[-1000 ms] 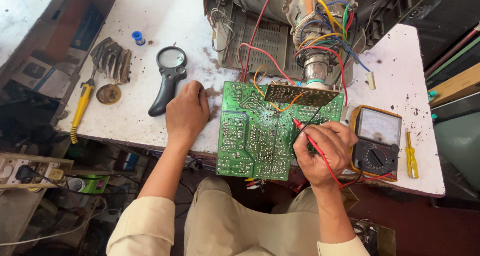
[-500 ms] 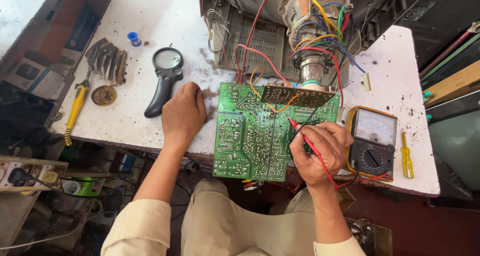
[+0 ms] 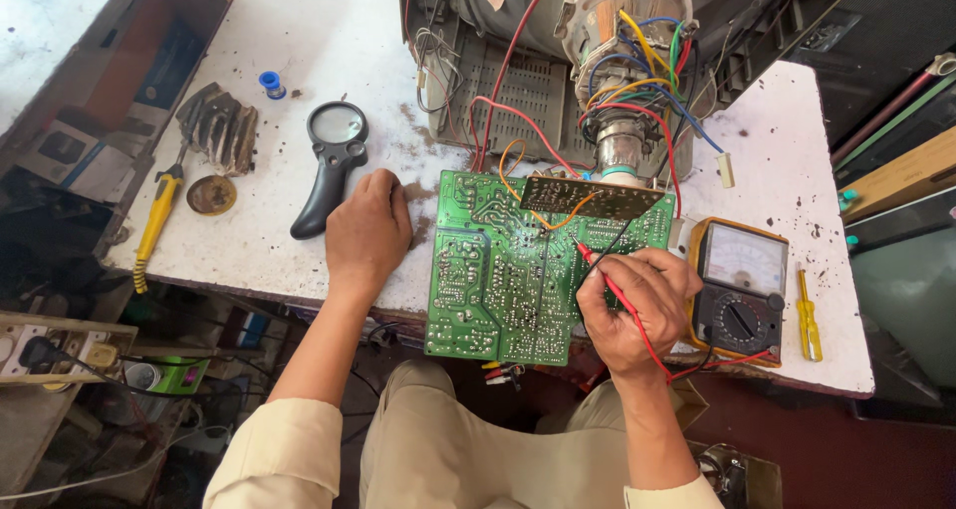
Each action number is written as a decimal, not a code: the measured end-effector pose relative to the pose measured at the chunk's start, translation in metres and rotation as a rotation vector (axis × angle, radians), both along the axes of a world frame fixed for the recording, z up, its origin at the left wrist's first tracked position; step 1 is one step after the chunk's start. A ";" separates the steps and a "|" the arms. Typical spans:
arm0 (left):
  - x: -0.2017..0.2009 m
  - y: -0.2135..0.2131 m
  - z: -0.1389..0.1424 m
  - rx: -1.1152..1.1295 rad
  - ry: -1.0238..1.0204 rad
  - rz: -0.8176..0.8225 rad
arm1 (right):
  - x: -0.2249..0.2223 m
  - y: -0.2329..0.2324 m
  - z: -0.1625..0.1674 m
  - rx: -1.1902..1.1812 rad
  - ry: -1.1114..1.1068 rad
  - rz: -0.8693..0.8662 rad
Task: The person is testing a green circuit board using a multimeter. They repeatedly touch various points on the board with the multimeter probes to check electrical continuity or voltage.
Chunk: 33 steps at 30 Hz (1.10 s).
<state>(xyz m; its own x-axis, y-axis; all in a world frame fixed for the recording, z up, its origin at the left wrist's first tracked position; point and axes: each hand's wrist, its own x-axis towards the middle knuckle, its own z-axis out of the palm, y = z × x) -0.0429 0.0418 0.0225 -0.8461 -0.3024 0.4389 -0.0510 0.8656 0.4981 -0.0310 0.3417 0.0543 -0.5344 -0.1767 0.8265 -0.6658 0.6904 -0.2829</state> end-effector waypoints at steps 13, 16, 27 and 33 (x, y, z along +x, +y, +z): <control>-0.002 -0.001 -0.001 -0.005 -0.011 -0.001 | -0.001 0.000 0.000 -0.002 -0.005 -0.006; -0.002 -0.001 0.000 -0.005 -0.015 -0.001 | -0.001 -0.001 0.000 -0.004 0.000 -0.008; 0.001 0.000 0.002 -0.007 -0.020 -0.007 | 0.002 0.000 0.002 0.002 -0.001 -0.005; 0.001 -0.001 0.002 -0.012 -0.029 -0.005 | 0.001 0.000 0.001 -0.003 0.000 -0.004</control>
